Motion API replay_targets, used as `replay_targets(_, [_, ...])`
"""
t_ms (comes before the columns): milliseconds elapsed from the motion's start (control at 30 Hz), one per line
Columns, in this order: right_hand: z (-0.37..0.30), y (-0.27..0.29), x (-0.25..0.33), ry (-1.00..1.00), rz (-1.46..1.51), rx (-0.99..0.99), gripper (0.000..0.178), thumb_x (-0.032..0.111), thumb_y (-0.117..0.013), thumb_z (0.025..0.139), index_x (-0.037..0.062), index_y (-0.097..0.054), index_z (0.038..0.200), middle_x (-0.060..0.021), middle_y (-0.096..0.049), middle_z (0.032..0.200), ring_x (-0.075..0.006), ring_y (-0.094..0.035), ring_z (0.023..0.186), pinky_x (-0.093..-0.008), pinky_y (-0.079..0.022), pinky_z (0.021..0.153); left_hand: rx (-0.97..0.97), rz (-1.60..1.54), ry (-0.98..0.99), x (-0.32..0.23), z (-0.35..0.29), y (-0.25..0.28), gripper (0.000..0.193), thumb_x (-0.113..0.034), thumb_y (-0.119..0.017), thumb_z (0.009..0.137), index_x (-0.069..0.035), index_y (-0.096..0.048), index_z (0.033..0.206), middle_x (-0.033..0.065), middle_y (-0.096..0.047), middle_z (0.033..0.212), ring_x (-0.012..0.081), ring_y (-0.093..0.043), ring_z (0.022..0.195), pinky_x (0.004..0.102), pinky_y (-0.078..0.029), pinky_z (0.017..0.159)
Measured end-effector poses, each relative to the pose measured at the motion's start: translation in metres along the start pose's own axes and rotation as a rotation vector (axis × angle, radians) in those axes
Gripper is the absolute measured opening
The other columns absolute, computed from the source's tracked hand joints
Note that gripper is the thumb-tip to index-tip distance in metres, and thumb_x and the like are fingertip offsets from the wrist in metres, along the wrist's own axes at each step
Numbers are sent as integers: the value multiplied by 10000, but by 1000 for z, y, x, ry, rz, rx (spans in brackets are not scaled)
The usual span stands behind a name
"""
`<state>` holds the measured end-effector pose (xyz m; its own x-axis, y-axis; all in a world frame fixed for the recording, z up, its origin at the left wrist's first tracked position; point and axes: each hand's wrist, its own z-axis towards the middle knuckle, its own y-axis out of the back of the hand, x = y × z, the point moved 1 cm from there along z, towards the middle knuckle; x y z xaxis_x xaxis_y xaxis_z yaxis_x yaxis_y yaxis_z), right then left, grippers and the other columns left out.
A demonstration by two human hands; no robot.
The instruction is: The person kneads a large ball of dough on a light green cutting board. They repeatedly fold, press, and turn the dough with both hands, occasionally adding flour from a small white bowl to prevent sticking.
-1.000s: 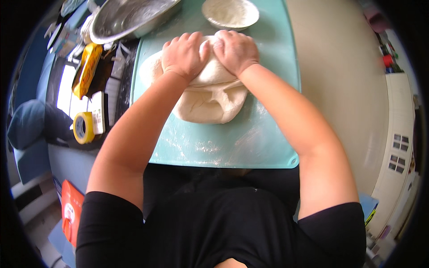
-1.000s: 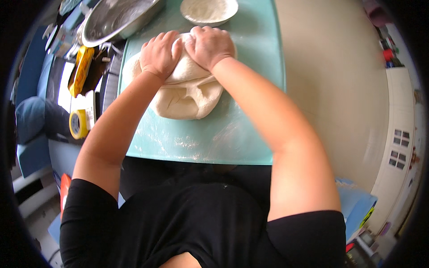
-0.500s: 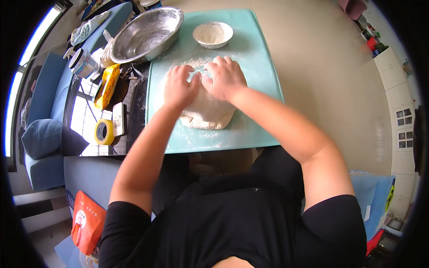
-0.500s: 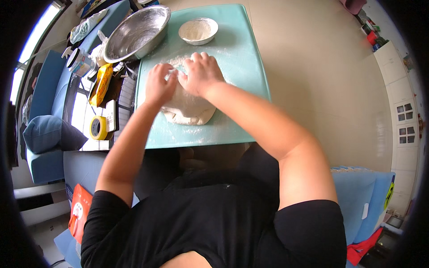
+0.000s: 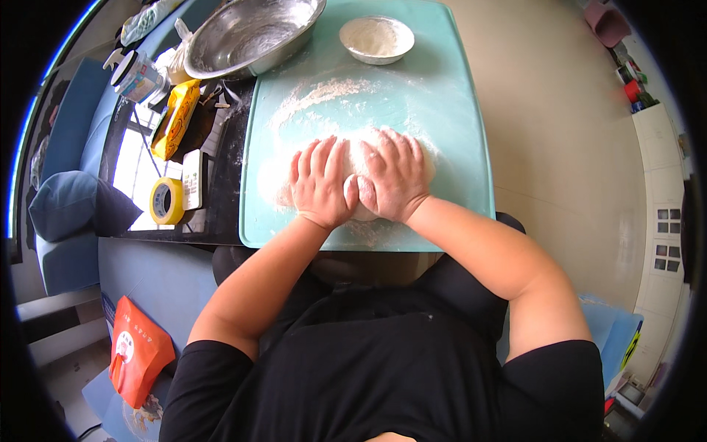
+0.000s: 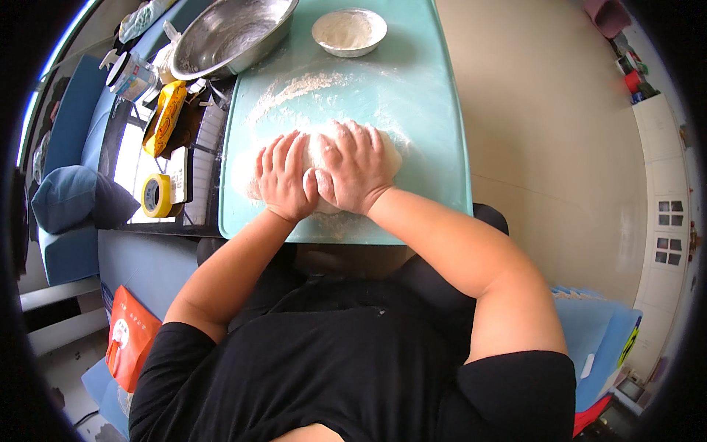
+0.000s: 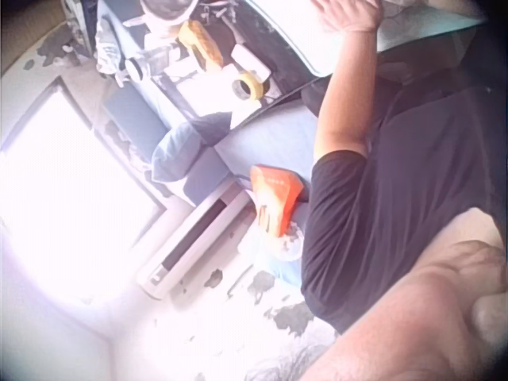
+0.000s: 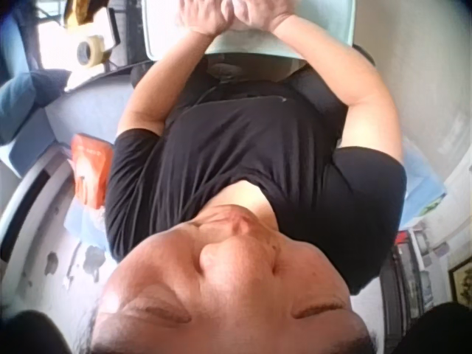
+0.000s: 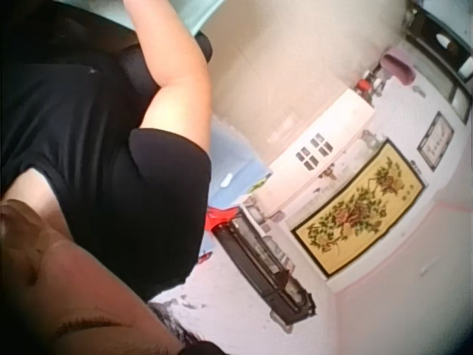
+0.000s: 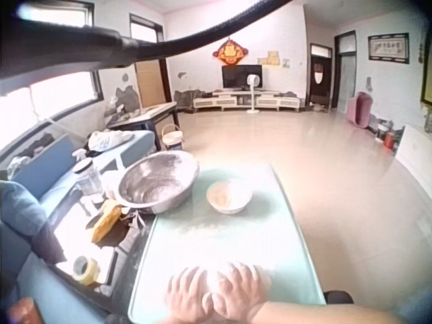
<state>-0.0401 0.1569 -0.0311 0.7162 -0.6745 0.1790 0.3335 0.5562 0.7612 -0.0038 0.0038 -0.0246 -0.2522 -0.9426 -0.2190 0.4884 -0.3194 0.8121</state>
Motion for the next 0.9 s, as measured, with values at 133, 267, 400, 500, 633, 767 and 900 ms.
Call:
replay_targets(133, [30,-13,-22,-40,72,50,478,311,-510,764,72,-506,1178,-160,-500,1225,-347,-471,1118,-490,-324,968,18,-36,16,14,33,-14,522,-337,-522,761,-95,-532,1223,107,-531,1228,317,-463,1154,457,-289,1014])
replay_targets(267, [57,-30,-43,-86,87,66,409,292,-519,773,67,-552,1114,-133,-566,1096,-315,-533,1008,-453,-385,897,33,-41,41,27,65,-29,429,-318,-518,780,-114,-564,1154,88,-566,1144,295,-501,1076,440,-335,961])
replay_targets(400, [81,-49,-68,-159,141,79,268,317,-534,791,99,-591,936,-104,-614,895,-305,-588,839,-444,-435,761,33,-8,67,38,94,-48,288,-303,-522,811,-147,-591,1042,70,-598,1029,282,-541,989,425,-380,891])
replay_targets(500, [96,-63,-84,-226,140,98,228,309,-500,839,103,-595,871,-101,-642,814,-314,-616,757,-441,-477,706,102,54,131,44,114,-61,247,-316,-484,847,-162,-618,988,59,-630,980,275,-574,951,418,-405,871])
replay_targets(633, [114,-70,-90,-370,149,227,302,346,-436,891,102,-611,864,-116,-668,833,-320,-633,781,-434,-498,725,268,116,239,53,136,-67,324,-354,-419,892,-168,-640,1039,63,-654,999,278,-588,982,399,-426,872])
replay_targets(767, [121,-70,-101,-448,56,393,365,374,-375,922,106,-621,935,-123,-676,891,-329,-639,842,-437,-500,782,389,132,293,51,148,-74,385,-394,-371,912,-155,-650,1027,104,-661,1018,298,-600,985,412,-436,881])
replay_targets(900, [123,-37,-83,-454,153,487,367,360,-366,930,93,-595,1037,-154,-614,1102,-307,-565,1060,-418,-429,941,480,-22,368,46,144,-43,421,-428,-373,915,-136,-650,1037,156,-656,1029,317,-608,988,422,-441,869])
